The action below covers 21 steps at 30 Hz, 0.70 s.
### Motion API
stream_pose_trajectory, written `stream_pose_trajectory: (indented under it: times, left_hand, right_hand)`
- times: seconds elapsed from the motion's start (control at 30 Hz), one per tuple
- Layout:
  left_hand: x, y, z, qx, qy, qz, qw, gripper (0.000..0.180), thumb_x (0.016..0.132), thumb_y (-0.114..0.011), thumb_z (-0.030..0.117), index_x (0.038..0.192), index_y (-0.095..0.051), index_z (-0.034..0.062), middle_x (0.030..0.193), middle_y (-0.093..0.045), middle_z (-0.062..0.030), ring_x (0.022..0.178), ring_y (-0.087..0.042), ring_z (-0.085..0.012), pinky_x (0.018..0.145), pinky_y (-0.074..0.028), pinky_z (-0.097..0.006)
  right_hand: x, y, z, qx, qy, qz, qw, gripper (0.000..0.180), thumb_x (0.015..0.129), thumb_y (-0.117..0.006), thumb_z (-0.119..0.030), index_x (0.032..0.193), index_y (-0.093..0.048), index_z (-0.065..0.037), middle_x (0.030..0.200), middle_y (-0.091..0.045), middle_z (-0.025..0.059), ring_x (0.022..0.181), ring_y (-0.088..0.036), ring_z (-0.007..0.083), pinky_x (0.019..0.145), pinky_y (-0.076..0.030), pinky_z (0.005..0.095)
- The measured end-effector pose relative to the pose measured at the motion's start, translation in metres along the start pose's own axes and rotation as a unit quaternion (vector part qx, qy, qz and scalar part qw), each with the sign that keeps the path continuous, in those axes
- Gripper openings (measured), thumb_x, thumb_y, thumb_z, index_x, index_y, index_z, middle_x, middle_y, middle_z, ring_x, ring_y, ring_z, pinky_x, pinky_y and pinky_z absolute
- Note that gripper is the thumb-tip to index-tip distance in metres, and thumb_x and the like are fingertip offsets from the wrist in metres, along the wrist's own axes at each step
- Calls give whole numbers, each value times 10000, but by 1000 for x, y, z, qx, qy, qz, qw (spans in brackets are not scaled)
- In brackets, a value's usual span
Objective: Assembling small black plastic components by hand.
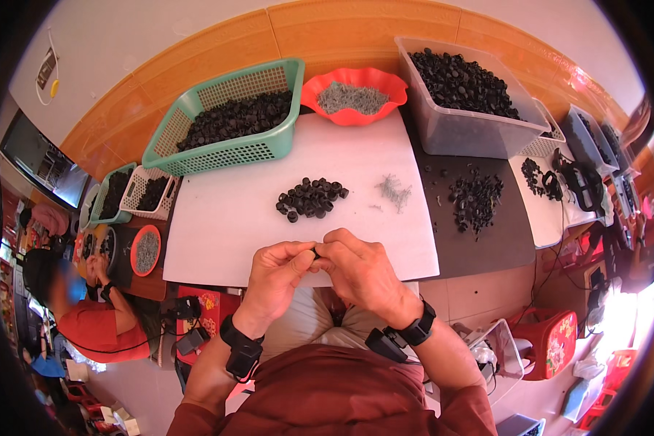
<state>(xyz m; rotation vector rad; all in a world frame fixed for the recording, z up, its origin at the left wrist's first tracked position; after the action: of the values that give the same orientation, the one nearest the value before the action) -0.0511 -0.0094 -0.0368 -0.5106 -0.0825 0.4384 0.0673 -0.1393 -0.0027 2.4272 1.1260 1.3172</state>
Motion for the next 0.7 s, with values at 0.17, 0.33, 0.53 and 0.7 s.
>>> stream_pose_trajectory:
  times: [0.17, 0.33, 0.53, 0.7]
  left_hand:
    - [2, 3, 0, -6, 5, -4, 1000, 205, 961, -701, 57, 1148, -706, -27, 1074, -732, -117, 952, -691, -171, 894, -562, -318]
    - [2, -1, 2, -2, -1, -2, 1000, 204, 957, -710, 52, 1139, -693, -39, 1032, -726, -89, 938, -681, -132, 872, -562, -287]
    - [0, -3, 7, 17, 25, 5, 1000, 270, 938, -726, 44, 1175, -609, -13, 1074, -707, -94, 977, -677, -127, 882, -562, -276]
    - [-1, -2, 5, 31, 23, -21, 999, 279, 944, -726, 63, 1183, -603, -12, 1075, -715, -96, 977, -674, -115, 883, -560, -274]
  right_hand:
    - [-1, -1, 3, -7, 1, -3, 1000, 238, 818, -767, -33, 1030, -658, -49, 961, -641, 92, 712, -670, 304, 593, -556, 385]
    - [0, 4, 1, 26, -44, -22, 998, 296, 840, -784, -105, 1113, -677, -58, 992, -628, 103, 733, -669, 307, 623, -558, 378]
    - [-3, 9, -2, -3, -66, -76, 995, 309, 859, -772, -135, 1152, -693, -80, 1011, -627, 91, 731, -666, 302, 632, -560, 384]
    - [-6, 10, -7, -24, -42, -71, 996, 274, 865, -761, -135, 1122, -686, -77, 1006, -628, 82, 730, -667, 297, 613, -557, 378]
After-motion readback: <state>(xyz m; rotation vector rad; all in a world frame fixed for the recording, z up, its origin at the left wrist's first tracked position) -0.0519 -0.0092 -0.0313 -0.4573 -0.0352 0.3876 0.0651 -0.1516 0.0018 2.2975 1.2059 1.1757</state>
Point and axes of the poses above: each hand's wrist, its own x-axis towards the middle knuckle, its own y-axis out of the back of the hand, z = x × y, the point moved 2 cm from there along x, towards the middle knuckle
